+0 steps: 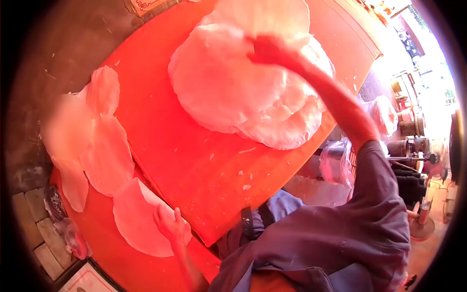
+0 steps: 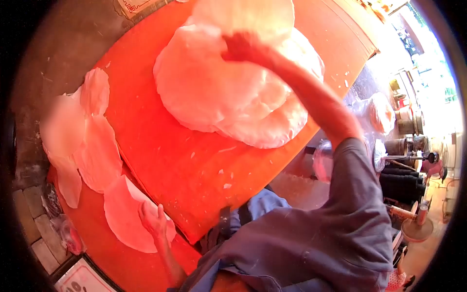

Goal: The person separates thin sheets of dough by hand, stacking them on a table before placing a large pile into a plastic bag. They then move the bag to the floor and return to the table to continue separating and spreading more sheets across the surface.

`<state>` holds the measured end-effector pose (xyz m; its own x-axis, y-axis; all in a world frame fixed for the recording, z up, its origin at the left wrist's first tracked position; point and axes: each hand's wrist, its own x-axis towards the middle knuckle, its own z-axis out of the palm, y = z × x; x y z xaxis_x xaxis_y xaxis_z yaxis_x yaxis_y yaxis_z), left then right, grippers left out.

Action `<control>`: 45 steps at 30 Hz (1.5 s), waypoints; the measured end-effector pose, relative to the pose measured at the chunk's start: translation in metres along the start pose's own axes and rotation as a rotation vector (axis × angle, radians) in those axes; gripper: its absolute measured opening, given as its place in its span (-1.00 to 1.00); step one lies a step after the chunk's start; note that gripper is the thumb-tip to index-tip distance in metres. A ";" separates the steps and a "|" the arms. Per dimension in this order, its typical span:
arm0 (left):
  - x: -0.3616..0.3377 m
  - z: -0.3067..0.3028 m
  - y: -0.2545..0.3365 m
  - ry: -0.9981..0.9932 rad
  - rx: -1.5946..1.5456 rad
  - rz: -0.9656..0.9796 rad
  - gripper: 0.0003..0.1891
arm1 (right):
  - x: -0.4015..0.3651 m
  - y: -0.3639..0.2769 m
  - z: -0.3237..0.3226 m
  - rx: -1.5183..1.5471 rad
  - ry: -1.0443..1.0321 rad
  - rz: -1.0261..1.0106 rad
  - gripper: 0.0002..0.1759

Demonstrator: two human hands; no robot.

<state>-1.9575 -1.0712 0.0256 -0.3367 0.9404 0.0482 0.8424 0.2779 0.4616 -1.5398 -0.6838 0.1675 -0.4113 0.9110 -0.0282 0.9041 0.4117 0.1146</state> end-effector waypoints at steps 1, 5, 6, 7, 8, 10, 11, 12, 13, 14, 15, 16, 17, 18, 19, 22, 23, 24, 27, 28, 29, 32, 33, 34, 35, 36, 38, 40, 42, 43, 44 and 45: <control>-0.006 -0.002 -0.007 0.002 0.030 0.019 -0.43 | -0.018 -0.018 0.011 -0.031 -0.130 0.008 -0.29; -0.009 0.006 0.007 0.076 -0.186 -0.273 -0.17 | -0.020 -0.015 0.118 -0.062 0.368 0.193 -0.55; -0.002 0.008 0.008 0.127 -0.276 -0.350 -0.24 | -0.021 -0.016 0.126 0.153 0.278 0.198 -0.56; -0.001 0.006 0.008 0.146 -0.305 -0.344 -0.31 | -0.024 -0.017 0.133 0.363 0.193 0.223 -0.57; 0.002 0.005 0.005 0.152 -0.330 -0.325 -0.38 | -0.028 -0.029 0.134 0.403 0.219 0.167 -0.57; 0.008 0.000 0.007 0.151 -0.401 -0.254 -0.52 | -0.044 -0.067 0.103 0.169 0.406 -0.058 -0.53; 0.005 -0.006 0.013 0.127 -0.436 -0.209 -0.58 | -0.071 -0.107 0.092 1.122 0.175 0.145 -0.47; 0.005 -0.009 0.022 0.095 -0.472 -0.156 -0.65 | -0.086 -0.141 0.084 1.569 -0.053 0.199 -0.42; 0.001 -0.010 0.036 0.058 -0.499 -0.099 -0.71 | -0.099 -0.174 0.077 1.967 -0.272 0.368 -0.37; -0.004 -0.013 0.051 0.006 -0.497 -0.035 -0.76 | -0.109 -0.208 0.074 1.900 -0.390 0.338 -0.35; -0.008 -0.013 0.067 -0.049 -0.503 0.031 -0.74 | -0.119 -0.241 0.074 1.831 -0.504 0.310 -0.33; -0.006 -0.007 0.082 -0.098 -0.510 0.110 -0.72 | -0.123 -0.269 0.076 1.759 -0.598 0.273 -0.31; -0.009 0.007 0.095 -0.123 -0.592 0.098 -0.70 | -0.125 -0.291 0.080 1.681 -0.686 0.235 -0.28; -0.014 0.012 0.103 -0.152 -0.674 0.080 -0.69 | -0.127 -0.305 0.085 1.600 -0.778 0.200 -0.26; -0.018 0.010 0.102 -0.170 -0.677 0.125 -0.68 | -0.126 -0.307 0.092 1.582 -0.762 0.104 -0.30; -0.002 -0.010 0.100 -0.158 -0.665 0.195 -0.66 | -0.099 -0.273 0.105 1.553 -0.624 -0.102 -0.50; 0.008 -0.026 0.092 -0.119 -0.644 0.138 -0.65 | -0.084 -0.255 0.081 1.482 -0.523 -0.114 -0.56; 0.016 -0.034 0.080 -0.083 -0.622 0.068 -0.65 | -0.067 -0.233 0.040 1.354 -0.383 -0.147 -0.61; 0.071 -0.028 0.029 0.039 -0.562 -0.132 -0.66 | -0.049 -0.165 -0.114 0.836 0.104 -0.289 -0.75; 0.092 -0.020 0.009 0.078 -0.542 -0.200 -0.67 | -0.045 -0.146 -0.154 0.689 0.250 -0.315 -0.77; 0.112 -0.010 -0.016 0.145 -0.369 -0.108 -0.64 | -0.036 -0.123 -0.171 0.586 0.376 -0.373 -0.80; 0.170 0.008 -0.044 0.259 -0.040 0.051 -0.60 | -0.043 -0.115 -0.200 0.118 0.600 -0.226 -0.68; 0.186 0.011 -0.047 0.282 0.039 0.081 -0.59 | -0.040 -0.105 -0.195 0.045 0.535 -0.216 -0.63; 0.201 0.018 -0.051 0.285 0.073 0.078 -0.59 | -0.038 -0.087 -0.183 -0.027 0.472 -0.206 -0.59; 0.212 0.027 -0.056 0.285 0.107 0.071 -0.59 | -0.045 -0.074 -0.149 0.556 0.427 0.055 -0.62; 0.221 0.035 -0.060 0.285 0.141 0.062 -0.59 | -0.045 -0.060 -0.111 0.442 0.307 0.040 -0.58; 0.232 0.037 -0.069 0.304 0.220 0.146 -0.69 | -0.045 -0.031 -0.036 0.210 0.081 -0.030 -0.43; 0.241 0.031 -0.077 0.254 0.240 0.222 -0.77 | -0.072 -0.050 0.024 0.104 0.089 -0.169 -0.33; 0.244 0.026 -0.086 0.226 0.202 0.237 -0.85 | -0.087 -0.131 0.016 0.488 -0.051 -0.049 -0.39; 0.250 0.024 -0.087 0.218 0.182 0.252 -0.88 | -0.092 -0.155 0.022 0.689 -0.193 0.007 -0.40; 0.252 0.014 -0.081 0.253 0.136 0.302 -0.89 | -0.094 -0.175 0.032 0.889 -0.332 0.061 -0.41; 0.247 -0.004 -0.070 0.283 0.089 0.347 -0.90 | -0.093 -0.192 0.042 1.082 -0.398 0.143 -0.44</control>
<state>-2.1010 -0.8589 0.0087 -0.1189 0.8939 0.4322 0.9545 -0.0170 0.2976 -1.6705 -0.8467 0.1063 -0.4053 0.8143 -0.4156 0.6453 -0.0672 -0.7610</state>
